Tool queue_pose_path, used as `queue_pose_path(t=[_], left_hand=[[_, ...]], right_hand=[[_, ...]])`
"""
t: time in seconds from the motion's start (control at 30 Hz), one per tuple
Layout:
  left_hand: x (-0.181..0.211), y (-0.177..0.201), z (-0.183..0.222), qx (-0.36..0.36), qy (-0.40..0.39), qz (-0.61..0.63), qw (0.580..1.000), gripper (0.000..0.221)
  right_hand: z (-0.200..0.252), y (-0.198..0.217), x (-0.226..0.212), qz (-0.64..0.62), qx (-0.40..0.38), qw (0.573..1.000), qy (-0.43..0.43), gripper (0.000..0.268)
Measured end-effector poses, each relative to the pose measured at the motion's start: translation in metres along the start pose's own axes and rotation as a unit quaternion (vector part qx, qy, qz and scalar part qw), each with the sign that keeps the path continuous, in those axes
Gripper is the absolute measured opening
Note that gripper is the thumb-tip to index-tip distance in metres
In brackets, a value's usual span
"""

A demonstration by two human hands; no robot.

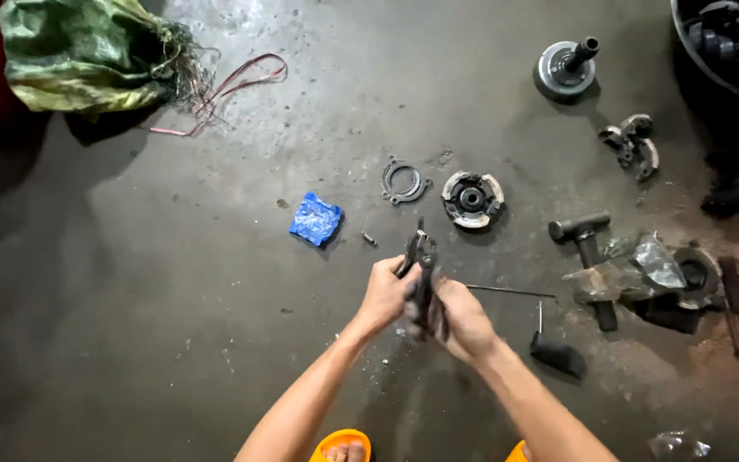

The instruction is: Repairing a motorcycle clutch assembly by manipulating springs and pins with pliers

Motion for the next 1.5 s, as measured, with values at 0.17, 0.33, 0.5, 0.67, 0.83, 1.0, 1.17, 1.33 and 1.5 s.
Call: queue_pose_path(t=[0.17, 0.33, 0.5, 0.67, 0.83, 1.0, 1.17, 1.33, 1.5], left_hand=[[0.041, 0.028, 0.020, 0.039, -0.091, -0.031, 0.995, 0.027], [0.045, 0.027, 0.025, 0.062, -0.155, -0.087, 0.982, 0.026], [0.052, 0.017, 0.034, 0.046, -0.186, -0.174, 0.966, 0.020], [0.068, 0.009, 0.042, 0.015, -0.202, -0.200, 0.959, 0.017], [0.023, 0.012, 0.030, 0.016, -0.050, -0.023, 0.998, 0.011], [0.050, 0.014, 0.035, -0.013, -0.032, 0.089, 0.995, 0.021], [0.021, 0.008, 0.026, -0.026, -0.054, 0.128, 0.990, 0.013], [0.026, 0.016, 0.032, 0.014, -0.067, 0.170, 0.983, 0.021], [0.013, 0.016, 0.029, 0.005, -0.074, 0.169, 0.983, 0.021]], right_hand=[[0.039, -0.027, -0.038, 0.214, -0.028, 0.976, -0.040, 0.026], [0.013, 0.008, -0.030, 0.308, 0.094, 0.936, 0.142, 0.019], [-0.010, 0.021, -0.013, 0.305, 0.163, 0.914, 0.212, 0.009], [-0.026, 0.045, -0.010, 0.264, 0.148, 0.926, 0.224, 0.011], [-0.013, 0.050, -0.036, 0.275, 0.121, 0.917, 0.264, 0.016], [-0.002, 0.031, -0.050, 0.344, 0.104, 0.889, 0.283, 0.018], [-0.009, 0.036, -0.035, 0.322, 0.074, 0.908, 0.257, 0.010], [-0.003, 0.028, -0.037, 0.253, 0.073, 0.932, 0.250, 0.009], [-0.009, 0.045, -0.027, 0.241, 0.069, 0.937, 0.243, 0.006]])
Point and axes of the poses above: each hand's wrist, its own z-axis away from the middle knuckle, its own y-axis out of the back of the hand, x = y × z, the point moved 3 cm from there along -z, towards the middle knuckle, and after that the axes turned 7 degrees about -z, right-handed, at the moved point
